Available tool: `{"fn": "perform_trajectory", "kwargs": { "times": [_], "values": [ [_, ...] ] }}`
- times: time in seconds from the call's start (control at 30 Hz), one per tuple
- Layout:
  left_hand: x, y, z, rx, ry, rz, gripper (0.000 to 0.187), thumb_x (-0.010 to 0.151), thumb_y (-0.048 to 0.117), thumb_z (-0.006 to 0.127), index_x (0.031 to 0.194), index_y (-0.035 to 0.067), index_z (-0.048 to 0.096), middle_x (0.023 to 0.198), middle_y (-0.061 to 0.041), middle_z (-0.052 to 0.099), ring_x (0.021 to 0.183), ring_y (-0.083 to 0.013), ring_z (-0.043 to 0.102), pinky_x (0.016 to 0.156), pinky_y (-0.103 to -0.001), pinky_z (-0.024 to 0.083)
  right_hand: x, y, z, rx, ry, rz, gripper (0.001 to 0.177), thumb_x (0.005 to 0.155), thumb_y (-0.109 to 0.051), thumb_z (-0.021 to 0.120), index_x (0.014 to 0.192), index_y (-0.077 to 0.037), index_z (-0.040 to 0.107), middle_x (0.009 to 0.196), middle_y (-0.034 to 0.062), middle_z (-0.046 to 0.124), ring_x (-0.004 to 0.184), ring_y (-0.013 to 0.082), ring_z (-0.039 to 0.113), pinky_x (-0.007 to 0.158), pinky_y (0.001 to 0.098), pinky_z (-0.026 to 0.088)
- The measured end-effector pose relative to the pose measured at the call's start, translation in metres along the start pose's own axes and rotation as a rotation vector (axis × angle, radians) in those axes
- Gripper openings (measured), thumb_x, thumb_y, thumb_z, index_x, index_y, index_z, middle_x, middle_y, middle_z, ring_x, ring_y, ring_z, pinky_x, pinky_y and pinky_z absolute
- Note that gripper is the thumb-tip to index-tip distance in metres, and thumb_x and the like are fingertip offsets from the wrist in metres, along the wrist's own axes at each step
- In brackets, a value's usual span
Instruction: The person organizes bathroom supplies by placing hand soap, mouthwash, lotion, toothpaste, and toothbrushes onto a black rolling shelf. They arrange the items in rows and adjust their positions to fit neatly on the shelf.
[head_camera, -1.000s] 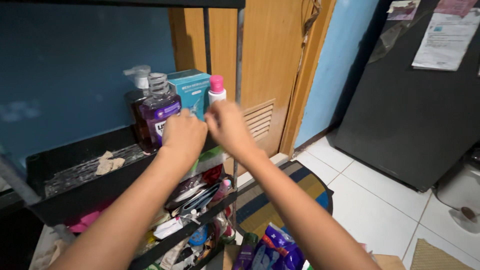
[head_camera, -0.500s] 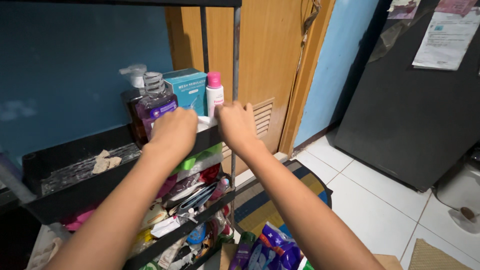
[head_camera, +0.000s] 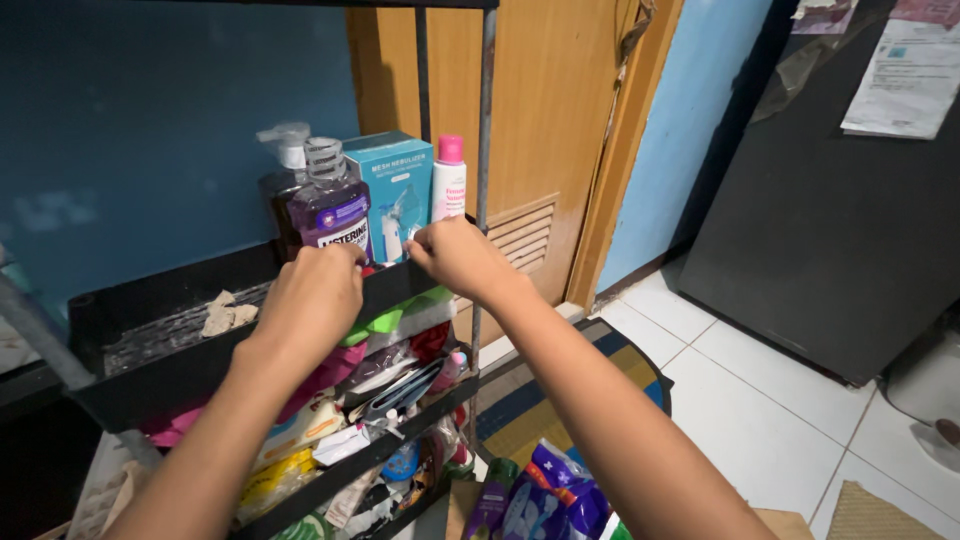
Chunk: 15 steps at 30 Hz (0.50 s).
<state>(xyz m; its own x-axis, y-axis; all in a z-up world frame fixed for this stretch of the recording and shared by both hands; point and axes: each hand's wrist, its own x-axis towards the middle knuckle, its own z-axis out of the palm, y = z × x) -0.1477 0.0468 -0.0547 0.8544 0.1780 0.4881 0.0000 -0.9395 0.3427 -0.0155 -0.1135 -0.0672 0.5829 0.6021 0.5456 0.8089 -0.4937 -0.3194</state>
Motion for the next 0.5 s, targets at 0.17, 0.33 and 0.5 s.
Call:
{"fn": "perform_trajectory", "kwargs": {
  "times": [0.17, 0.33, 0.5],
  "values": [
    [0.006, 0.005, 0.011, -0.047, 0.011, 0.051, 0.024, 0.095, 0.017, 0.059, 0.109, 0.008, 0.076, 0.095, -0.028, 0.072, 0.089, -0.0463, 0.071, 0.082, -0.055, 0.056, -0.004, -0.004, 0.005, 0.073, 0.181, -0.179, 0.018, 0.088, -0.016, 0.067, 0.094, 0.001, 0.069, 0.096, 0.0233, 0.06, 0.084, 0.0382, 0.066, 0.076, 0.0463, 0.053],
    [0.026, 0.012, 0.03, -0.08, 0.031, 0.061, 0.019, 0.091, 0.017, 0.066, 0.101, 0.005, 0.077, 0.092, -0.026, 0.072, 0.09, -0.0464, 0.07, 0.08, -0.055, 0.055, -0.009, -0.003, 0.008, 0.086, 0.192, -0.229, 0.012, 0.09, -0.01, 0.065, 0.097, -0.001, 0.068, 0.096, 0.0182, 0.067, 0.093, 0.0373, 0.065, 0.085, 0.0459, 0.053],
    [0.049, 0.01, 0.055, -0.21, 0.116, 0.094, 0.013, 0.091, 0.007, 0.067, 0.09, -0.004, 0.075, 0.086, -0.032, 0.069, 0.087, -0.0484, 0.069, 0.079, -0.053, 0.055, -0.012, 0.0, 0.012, -0.125, 0.279, -0.231, 0.01, 0.083, -0.011, 0.068, 0.087, -0.004, 0.074, 0.085, 0.0146, 0.072, 0.095, 0.0377, 0.063, 0.084, 0.0491, 0.049]
  ]
}}
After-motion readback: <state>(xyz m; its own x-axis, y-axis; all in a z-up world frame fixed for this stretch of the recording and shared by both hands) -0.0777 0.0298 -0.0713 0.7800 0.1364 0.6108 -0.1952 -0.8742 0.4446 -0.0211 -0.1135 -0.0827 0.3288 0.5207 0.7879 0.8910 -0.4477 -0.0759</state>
